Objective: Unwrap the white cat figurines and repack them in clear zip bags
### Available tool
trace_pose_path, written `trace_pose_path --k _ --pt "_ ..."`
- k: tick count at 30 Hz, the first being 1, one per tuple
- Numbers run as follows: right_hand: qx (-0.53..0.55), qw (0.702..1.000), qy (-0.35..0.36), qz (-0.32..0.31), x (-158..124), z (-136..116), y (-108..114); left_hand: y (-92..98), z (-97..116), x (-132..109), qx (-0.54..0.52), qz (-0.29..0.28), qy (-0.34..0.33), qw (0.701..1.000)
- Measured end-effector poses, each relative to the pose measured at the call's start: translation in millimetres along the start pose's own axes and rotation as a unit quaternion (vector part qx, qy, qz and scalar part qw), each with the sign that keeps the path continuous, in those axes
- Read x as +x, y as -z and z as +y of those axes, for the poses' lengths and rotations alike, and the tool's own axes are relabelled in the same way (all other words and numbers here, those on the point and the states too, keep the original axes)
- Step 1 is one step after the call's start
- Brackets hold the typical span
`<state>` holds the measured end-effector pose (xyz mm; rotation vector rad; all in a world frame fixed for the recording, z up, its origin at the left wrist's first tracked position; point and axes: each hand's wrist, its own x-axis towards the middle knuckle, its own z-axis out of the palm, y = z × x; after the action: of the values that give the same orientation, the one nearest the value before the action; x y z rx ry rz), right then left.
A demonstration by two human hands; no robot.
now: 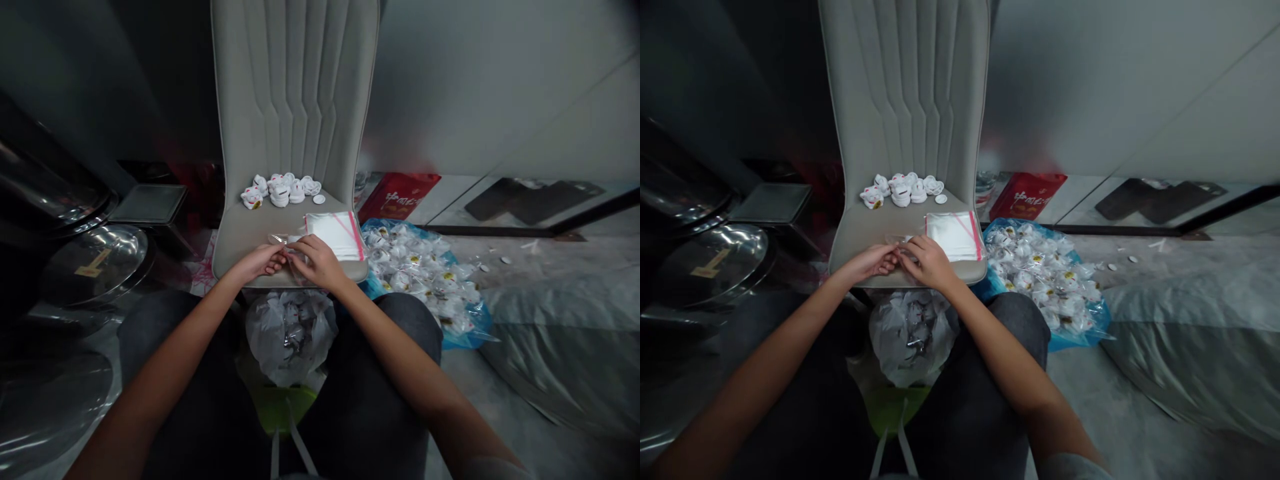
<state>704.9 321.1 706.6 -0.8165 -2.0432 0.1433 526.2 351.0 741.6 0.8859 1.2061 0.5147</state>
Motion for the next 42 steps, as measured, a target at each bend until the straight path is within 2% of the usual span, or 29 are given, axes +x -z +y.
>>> trace_pose_path --k 13,20,34,42 --pt "-0.013 1.000 0.017 0.001 -1 3 -4 -0.8 -1 1 0.000 -0.010 0.000 1.000" --pt "0.000 1.000 0.006 -0.025 0 1 -5 0.5 -2 1 -0.001 -0.013 0.001 1.000" --pt "-0.019 1.000 0.023 -0.010 1 2 -1 -0.9 -2 0 -0.024 -0.020 0.010 0.999" --pt "-0.017 0.999 -0.011 -0.029 1 3 5 -1.3 -2 0 -0.076 -0.009 0.011 0.997"
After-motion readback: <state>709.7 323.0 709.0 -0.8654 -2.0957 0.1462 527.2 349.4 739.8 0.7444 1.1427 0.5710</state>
